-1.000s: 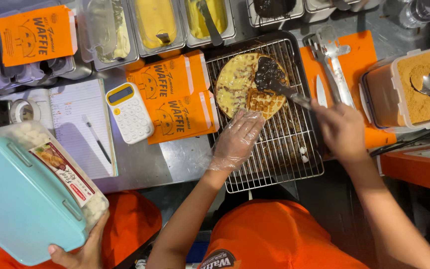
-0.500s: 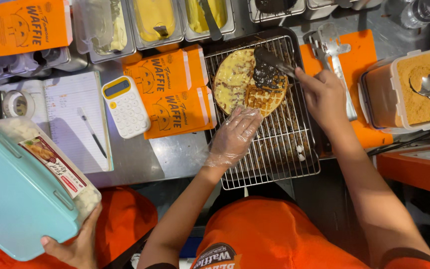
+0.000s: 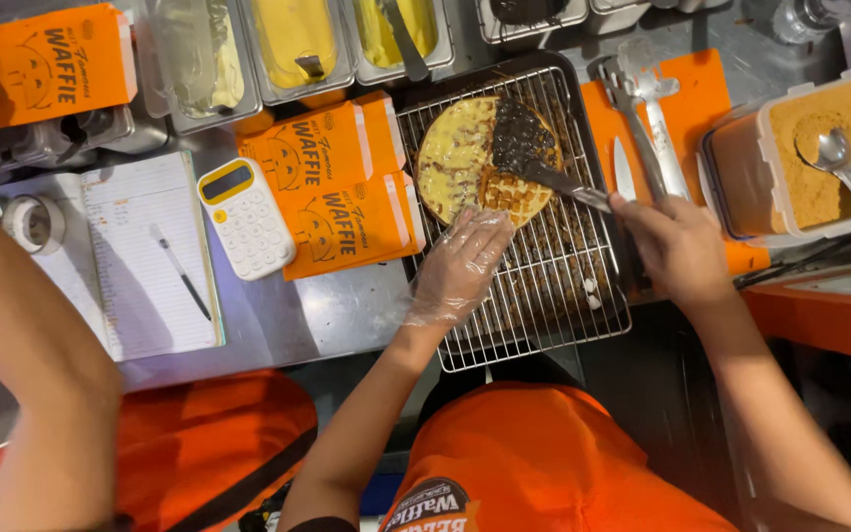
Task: The person assembles waffles by spreading chocolate and yellow sauces, adding marshmallows, and folding them. They use a spatula to handle the waffles and place them into orange paper bags for packaging.
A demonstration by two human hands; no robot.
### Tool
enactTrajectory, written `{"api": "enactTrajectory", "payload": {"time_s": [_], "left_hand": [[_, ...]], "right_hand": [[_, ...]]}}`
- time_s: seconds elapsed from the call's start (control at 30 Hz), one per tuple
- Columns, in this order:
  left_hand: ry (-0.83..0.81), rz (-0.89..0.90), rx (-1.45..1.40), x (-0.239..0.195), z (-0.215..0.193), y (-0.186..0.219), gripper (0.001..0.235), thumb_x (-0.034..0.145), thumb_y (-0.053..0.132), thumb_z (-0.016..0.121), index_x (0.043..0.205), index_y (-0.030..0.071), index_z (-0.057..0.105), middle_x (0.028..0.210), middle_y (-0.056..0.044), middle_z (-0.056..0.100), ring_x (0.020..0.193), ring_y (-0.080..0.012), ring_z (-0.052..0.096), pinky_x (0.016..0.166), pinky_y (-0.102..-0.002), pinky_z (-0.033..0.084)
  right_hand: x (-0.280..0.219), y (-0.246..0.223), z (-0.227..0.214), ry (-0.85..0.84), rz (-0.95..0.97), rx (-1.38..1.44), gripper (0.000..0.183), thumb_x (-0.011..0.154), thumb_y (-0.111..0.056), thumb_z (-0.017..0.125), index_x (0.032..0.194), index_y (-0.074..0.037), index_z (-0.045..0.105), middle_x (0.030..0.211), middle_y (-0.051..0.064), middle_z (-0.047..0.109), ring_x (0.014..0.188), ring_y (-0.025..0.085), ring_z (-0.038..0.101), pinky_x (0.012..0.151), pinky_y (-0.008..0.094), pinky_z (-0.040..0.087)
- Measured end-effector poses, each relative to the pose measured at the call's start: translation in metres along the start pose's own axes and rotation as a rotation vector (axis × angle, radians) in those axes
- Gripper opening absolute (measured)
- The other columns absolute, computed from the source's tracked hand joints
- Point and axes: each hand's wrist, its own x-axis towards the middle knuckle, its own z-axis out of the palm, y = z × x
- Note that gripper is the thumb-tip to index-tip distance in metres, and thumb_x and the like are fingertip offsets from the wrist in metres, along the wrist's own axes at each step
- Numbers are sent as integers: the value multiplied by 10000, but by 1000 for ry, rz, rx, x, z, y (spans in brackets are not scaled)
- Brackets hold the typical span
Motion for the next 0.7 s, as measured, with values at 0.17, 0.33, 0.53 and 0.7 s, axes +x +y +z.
{"api": "enactTrajectory", "payload": {"time_s": [0.17,0.33,0.53,0.7], "left_hand": [[-10,20,79,-3,-1,2,419,944,-19,598,1349,80,638,1353,-117,667,1310,-289,615,1236,-478,393],[6,61,68,-1,-3,-1,433,931,-34,590,1356,42,623,1371,-141,649,1323,-300,600,1243,-484,391],[19,83,54,-2,-7,3,443,897,-50,592,1333,25,617,1330,-147,646,1308,-321,605,1231,-510,386],[37,66,12,-3,-2,-1,450,893,-53,589,1334,34,613,1325,-147,649,1301,-326,599,1223,-517,393]], "right_hand": [[-1,0,-11,184,-41,-76,344,997,-51,746,1317,-174,755,752,80,523,676,286,518,639,433,398],[15,-3,17,259,-124,-225,335,995,-48,740,1307,-169,754,813,54,580,763,275,588,676,430,403],[-2,4,26,239,-119,-110,395,967,-17,718,1335,-157,752,825,93,588,734,289,575,675,428,419],[7,9,21,263,-31,-107,365,996,-30,718,1344,-137,734,819,111,563,754,304,574,685,446,427]]}}
